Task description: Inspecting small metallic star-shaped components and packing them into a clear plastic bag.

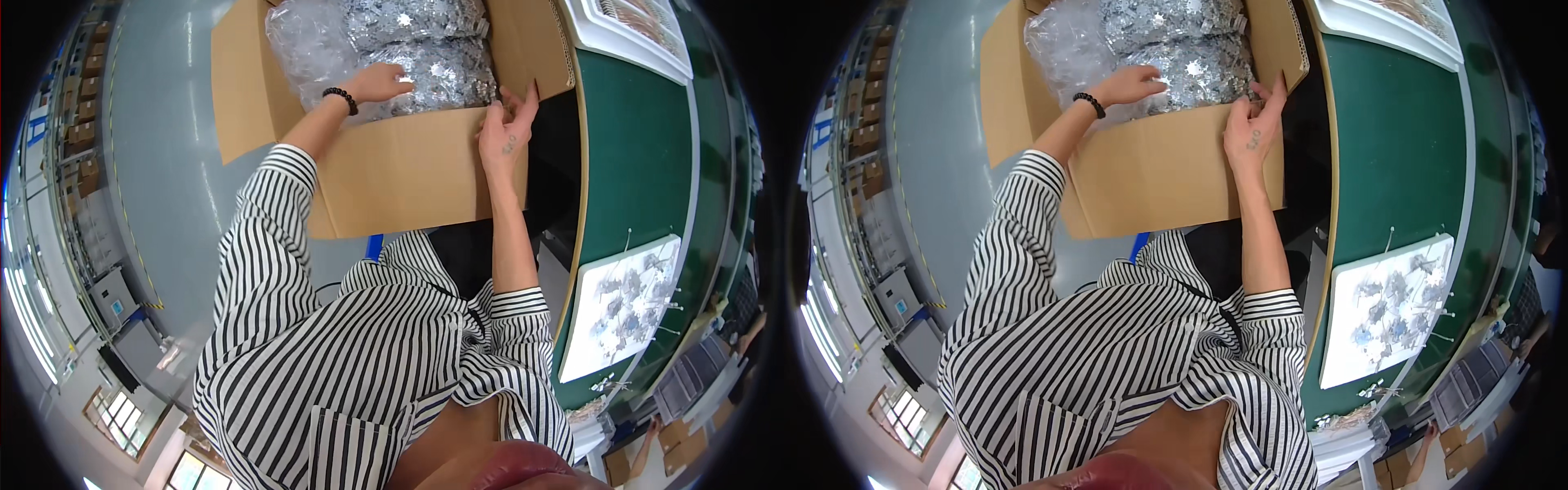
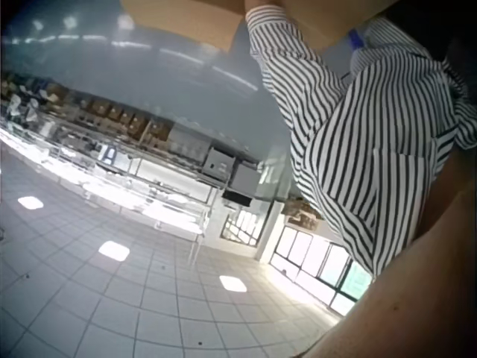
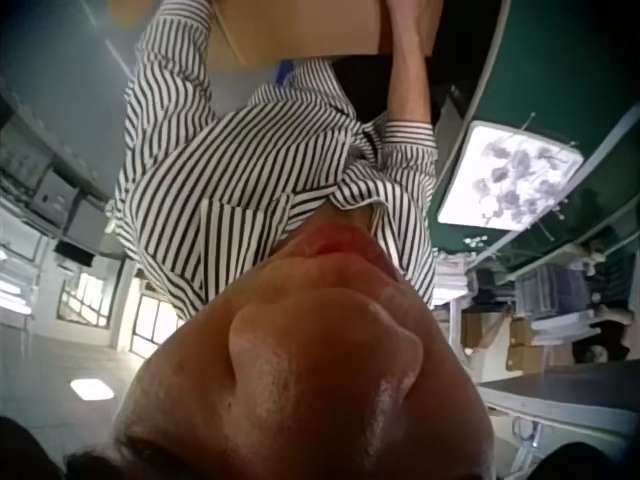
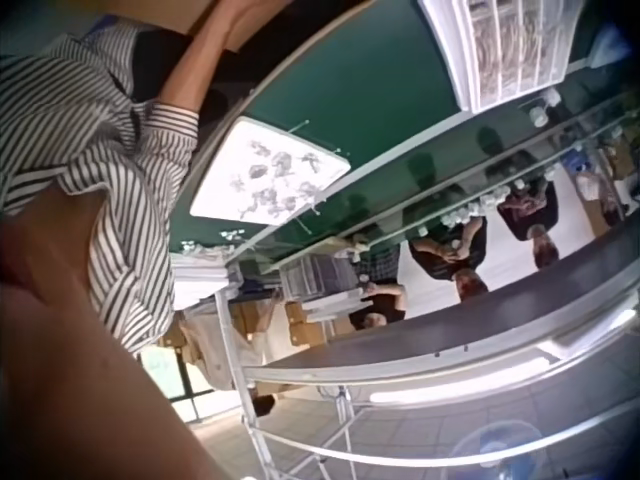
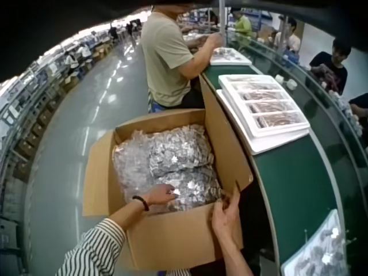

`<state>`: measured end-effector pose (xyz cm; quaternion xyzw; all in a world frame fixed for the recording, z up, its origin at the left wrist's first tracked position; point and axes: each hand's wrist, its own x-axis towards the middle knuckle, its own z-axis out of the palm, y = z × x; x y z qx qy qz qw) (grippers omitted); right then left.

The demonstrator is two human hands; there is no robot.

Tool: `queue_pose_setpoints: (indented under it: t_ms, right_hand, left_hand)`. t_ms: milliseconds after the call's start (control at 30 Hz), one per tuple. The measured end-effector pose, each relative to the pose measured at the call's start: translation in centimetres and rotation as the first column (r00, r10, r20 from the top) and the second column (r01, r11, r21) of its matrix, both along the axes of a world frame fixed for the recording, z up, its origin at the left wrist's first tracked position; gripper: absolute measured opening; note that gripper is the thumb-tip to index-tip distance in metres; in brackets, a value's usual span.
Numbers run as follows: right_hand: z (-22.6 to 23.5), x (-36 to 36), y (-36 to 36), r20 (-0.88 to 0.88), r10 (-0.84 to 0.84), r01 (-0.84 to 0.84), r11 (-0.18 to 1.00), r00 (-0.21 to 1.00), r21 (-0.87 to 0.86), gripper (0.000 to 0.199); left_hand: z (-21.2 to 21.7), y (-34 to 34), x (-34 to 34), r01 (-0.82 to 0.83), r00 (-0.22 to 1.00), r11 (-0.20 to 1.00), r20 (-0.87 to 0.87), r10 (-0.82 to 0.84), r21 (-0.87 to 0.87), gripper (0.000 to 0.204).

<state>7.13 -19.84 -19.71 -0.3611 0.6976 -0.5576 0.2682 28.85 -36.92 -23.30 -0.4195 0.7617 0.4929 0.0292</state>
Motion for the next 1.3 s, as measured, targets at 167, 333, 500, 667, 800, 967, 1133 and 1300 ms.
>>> queue_pose_setpoints:
  t_ms: [167,333,500,667,800,967,1133,1300]
  right_hand:
    - [-1.6,-0.6,-0.2,-0.024,-0.002,0.002,1.000,1.000,-0.023,0.067]
    - [0.1,-0.5,-0.3,0.131,-0.041,0.040,0.999,0.991,0.014,0.066]
    - [0.8,-0.6,-0.3,0.227,-0.050,0.045,0.999,0.973,0.024,0.064]
    - [0.5,-0.8,0.0,0.256,-0.020,0.013,1.000,0.967,0.028,0.061]
    - [0.4,-0.9,-0.1,0.277,-0.017,0.006,0.999,0.961,0.040,0.060]
    - [0.0,-0.9,0.0,0.258,-0.008,-0.005,0.999,0.966,0.052,0.057]
    - [0.0,-1.2,-0.1,0.276,-0.025,0.011,0.998,0.961,0.055,0.052]
    - [-0.5,-1.3,-0.2,0.283,-0.024,0.014,0.999,0.959,0.037,0.035]
  left_hand:
    - [-5.0,-2.4,6.1,0.101,0.833,0.945,0.546,0.090,-0.310,0.068]
    - [-5.2,-4.7,6.0,-0.431,0.817,0.825,0.230,0.529,-0.367,0.073]
    - [-6.7,-7.5,4.6,-0.665,0.685,0.619,-0.011,0.729,-0.418,0.075]
    - [-6.8,-9.6,5.9,-0.610,0.663,0.559,0.025,0.748,-0.561,0.069]
    - [-5.2,-10.6,7.3,-0.526,0.662,0.689,0.269,0.700,-0.499,0.061]
    - [-5.3,-10.7,8.2,-0.793,0.578,0.609,0.355,0.735,0.029,0.052]
    - [-9.5,-11.7,7.7,-0.746,0.010,0.093,-0.129,0.992,0.660,0.047]
    - [-10.1,-12.7,7.0,-0.787,-0.154,0.054,-0.280,0.948,0.615,0.044]
